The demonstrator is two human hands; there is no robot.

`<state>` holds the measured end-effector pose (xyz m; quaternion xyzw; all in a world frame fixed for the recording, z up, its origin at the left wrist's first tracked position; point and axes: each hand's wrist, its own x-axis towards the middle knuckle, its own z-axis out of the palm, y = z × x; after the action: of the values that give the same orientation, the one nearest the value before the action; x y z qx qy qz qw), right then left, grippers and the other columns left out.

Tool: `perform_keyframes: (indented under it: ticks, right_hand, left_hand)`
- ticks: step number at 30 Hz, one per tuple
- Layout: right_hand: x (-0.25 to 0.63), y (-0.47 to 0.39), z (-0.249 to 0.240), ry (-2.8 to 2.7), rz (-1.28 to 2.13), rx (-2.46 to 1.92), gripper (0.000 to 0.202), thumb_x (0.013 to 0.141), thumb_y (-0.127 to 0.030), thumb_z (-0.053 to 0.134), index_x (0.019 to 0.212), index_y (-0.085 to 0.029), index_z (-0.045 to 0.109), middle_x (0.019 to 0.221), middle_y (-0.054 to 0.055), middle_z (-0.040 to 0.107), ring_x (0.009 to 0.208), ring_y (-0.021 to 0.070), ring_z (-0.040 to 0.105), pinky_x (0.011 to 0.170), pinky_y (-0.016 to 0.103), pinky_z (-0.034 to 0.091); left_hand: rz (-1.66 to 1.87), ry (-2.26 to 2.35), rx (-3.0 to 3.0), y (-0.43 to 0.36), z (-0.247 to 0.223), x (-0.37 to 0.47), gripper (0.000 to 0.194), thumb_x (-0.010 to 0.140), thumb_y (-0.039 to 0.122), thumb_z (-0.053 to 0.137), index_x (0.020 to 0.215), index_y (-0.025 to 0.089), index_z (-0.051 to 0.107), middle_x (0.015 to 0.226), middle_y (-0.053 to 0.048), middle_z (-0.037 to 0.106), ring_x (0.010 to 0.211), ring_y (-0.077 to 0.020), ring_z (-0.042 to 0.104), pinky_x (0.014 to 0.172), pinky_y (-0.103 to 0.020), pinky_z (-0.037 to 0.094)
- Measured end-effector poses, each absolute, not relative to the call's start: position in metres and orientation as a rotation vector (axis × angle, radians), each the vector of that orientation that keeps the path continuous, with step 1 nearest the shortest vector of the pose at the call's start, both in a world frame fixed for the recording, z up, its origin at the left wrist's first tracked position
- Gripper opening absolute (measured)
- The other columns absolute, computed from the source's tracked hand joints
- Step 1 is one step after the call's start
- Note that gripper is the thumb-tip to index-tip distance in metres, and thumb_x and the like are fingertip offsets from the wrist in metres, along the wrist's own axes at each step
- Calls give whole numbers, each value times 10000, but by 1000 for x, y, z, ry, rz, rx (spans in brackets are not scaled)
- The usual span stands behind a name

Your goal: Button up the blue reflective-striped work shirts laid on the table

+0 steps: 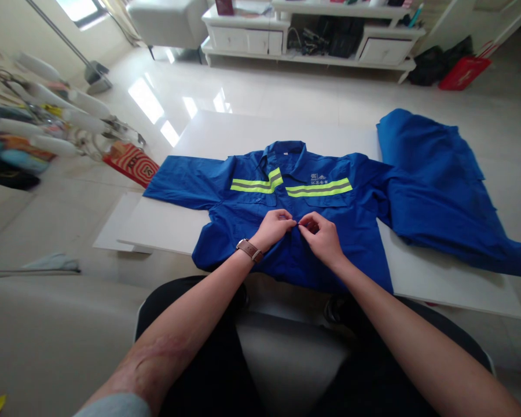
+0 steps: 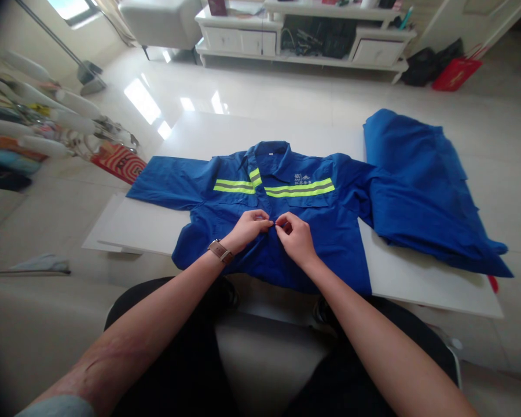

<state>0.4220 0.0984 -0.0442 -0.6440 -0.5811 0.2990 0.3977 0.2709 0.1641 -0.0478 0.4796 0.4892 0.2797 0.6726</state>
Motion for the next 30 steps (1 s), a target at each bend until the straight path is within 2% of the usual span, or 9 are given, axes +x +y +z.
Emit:
perform_keyframes:
  ticks: [4,9,16,22,26,30]
  right_hand:
    - [423,98,-44,-1465,756,-1627,91,851,-299,634,863,-218,673,824,23,701,672,156,596,653,279,457]
    - [424,98,-46,-1418,764,-1642,137,874,-348,632,856,-216,664,819,26,696,669,155,587,655,276,455]
    - [427,99,-50,-1359,777,-1666,175,878,-379,627,868,-212,678,819,35,701,664,159,581,679,285,468]
    - [427,98,-48,-1476,746,-1651,172,876,-340,606,880,-208,716,896,56,721,730,176,612,721,306,481]
    - [427,100,-51,-1515,786,-1650,156,861,-342,619,882,-208,696,921,49,702,725,164,600,706,297,474]
    - [428,101,-57,-1528,887,-1692,92,827,-281,623,839,-195,653,857,31,668,710,154,588,680,282,458]
  left_hand:
    - [636,1153,1009,161,-41,271,120,719,47,634,771,150,605,551,54,546,517,-73,475,535,-200,330]
    - [669,1103,1031,158,-42,272,134,686,46,641,748,153,591,535,77,501,492,-51,433,516,-188,304]
    - [672,1033,1067,158,-45,274,202,650,53,705,791,147,594,596,54,585,550,-60,512,565,-178,364]
    - [676,1044,1170,159,-46,272,280,631,20,664,864,157,592,614,61,609,523,-58,487,542,-176,346]
    - [648,995,1281,161,-50,269,312,648,45,668,922,173,589,636,59,625,552,-80,548,550,-176,379]
    - [483,958,1390,166,-53,262,301,662,40,654,921,178,587,640,42,661,549,-102,590,536,-184,399]
